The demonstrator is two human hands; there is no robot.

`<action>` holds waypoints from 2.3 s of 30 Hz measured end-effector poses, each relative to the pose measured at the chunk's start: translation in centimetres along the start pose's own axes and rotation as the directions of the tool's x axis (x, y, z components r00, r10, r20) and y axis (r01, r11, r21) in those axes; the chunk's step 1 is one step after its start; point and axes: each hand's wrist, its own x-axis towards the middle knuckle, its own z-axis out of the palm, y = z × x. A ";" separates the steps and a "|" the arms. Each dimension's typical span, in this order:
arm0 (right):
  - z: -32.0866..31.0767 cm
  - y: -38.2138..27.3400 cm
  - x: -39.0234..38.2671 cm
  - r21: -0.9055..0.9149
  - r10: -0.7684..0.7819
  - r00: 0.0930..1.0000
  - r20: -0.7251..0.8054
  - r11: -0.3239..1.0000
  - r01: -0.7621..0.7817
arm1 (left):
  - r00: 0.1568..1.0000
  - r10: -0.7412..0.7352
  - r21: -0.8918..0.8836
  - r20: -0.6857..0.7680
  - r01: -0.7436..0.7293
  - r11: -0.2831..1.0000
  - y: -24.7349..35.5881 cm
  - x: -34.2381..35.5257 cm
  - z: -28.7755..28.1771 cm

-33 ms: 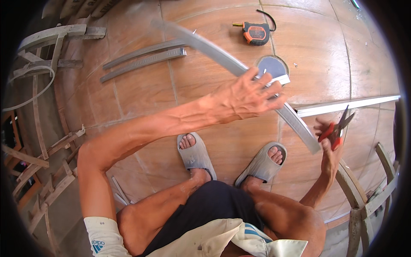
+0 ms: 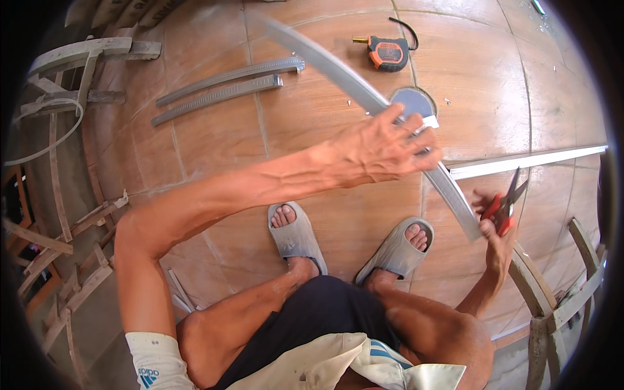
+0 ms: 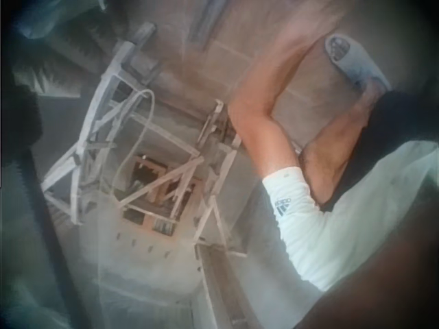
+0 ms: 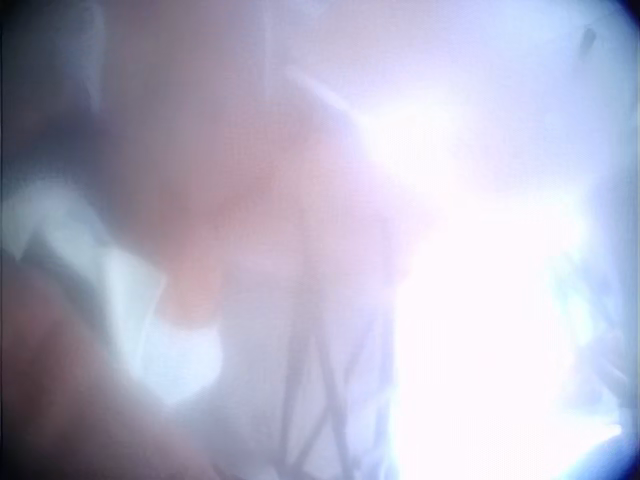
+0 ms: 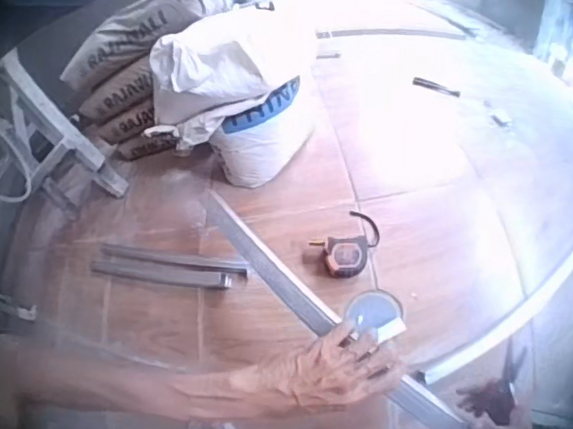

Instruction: The person sits on the floor and uses red-handled tin snips to cut a long, silver metal profile into shorter segments. They repeatedly position the snips, cut the profile, and place the cut pieces on the floor.

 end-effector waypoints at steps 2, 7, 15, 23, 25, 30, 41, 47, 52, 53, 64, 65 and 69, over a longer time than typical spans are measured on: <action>0.9 0.1 -2.5 0.122 0.114 0.993 0.035 0.986 -0.118 | 0.985 0.170 0.022 -0.032 -0.169 0.985 -0.1 3.7 0.3; 4.3 1.8 -2.8 0.373 0.154 0.964 -0.218 0.926 -0.063 | 0.950 -0.127 -0.246 -0.284 0.056 0.968 0.7 8.6 3.3; 8.7 1.0 3.0 0.265 -0.004 0.957 -0.290 0.961 0.084 | 0.523 -0.591 -0.770 0.614 0.233 -0.594 10.3 8.2 8.7; 8.2 -0.4 -3.5 0.055 0.102 0.990 -0.092 0.994 -0.097 | 0.530 -0.509 -0.483 0.678 -0.201 -0.852 8.5 7.4 8.9; 7.7 -1.4 -5.3 -0.041 0.136 0.990 0.023 0.990 -0.135 | 0.530 -0.530 -0.435 0.662 -0.304 -0.848 8.1 8.2 8.6; 8.1 -0.2 -6.3 -0.020 0.256 0.967 0.013 0.967 -0.255 | 0.543 -0.532 -0.402 0.650 -0.348 -0.847 8.5 9.8 8.0; 8.1 -0.5 -5.6 0.088 0.325 0.946 0.003 0.942 -0.324 | 0.590 -0.556 -0.362 0.585 -0.424 -0.830 10.4 9.8 8.6; 8.0 -0.7 -5.5 0.120 0.386 0.923 0.001 0.916 -0.383 | 0.499 -0.553 -0.415 0.667 -0.366 -0.833 10.5 10.1 7.9; 8.1 -0.9 -5.4 0.025 0.369 0.929 0.017 0.929 -0.369 | 0.502 -0.620 -0.460 0.603 -0.416 -0.785 10.6 9.3 8.5; 8.1 -1.0 -5.4 -0.003 0.371 0.928 0.020 0.929 -0.371 | 0.498 -0.630 -0.487 0.595 -0.401 -0.776 10.7 9.3 8.7; 8.6 -1.4 -5.3 -0.037 0.438 0.899 0.015 0.898 -0.438 | 0.489 -0.682 -0.642 0.544 -0.280 -0.714 10.9 9.2 8.2; 8.6 -1.5 -5.3 -0.045 0.437 0.899 0.011 0.899 -0.436 | 0.488 -0.691 -0.654 0.533 -0.282 -0.703 10.8 9.2 8.1; 8.7 -1.5 -5.2 -0.079 0.448 0.894 -0.011 0.891 -0.447 | 0.472 -0.717 -0.685 0.514 -0.278 -0.674 10.9 9.2 8.4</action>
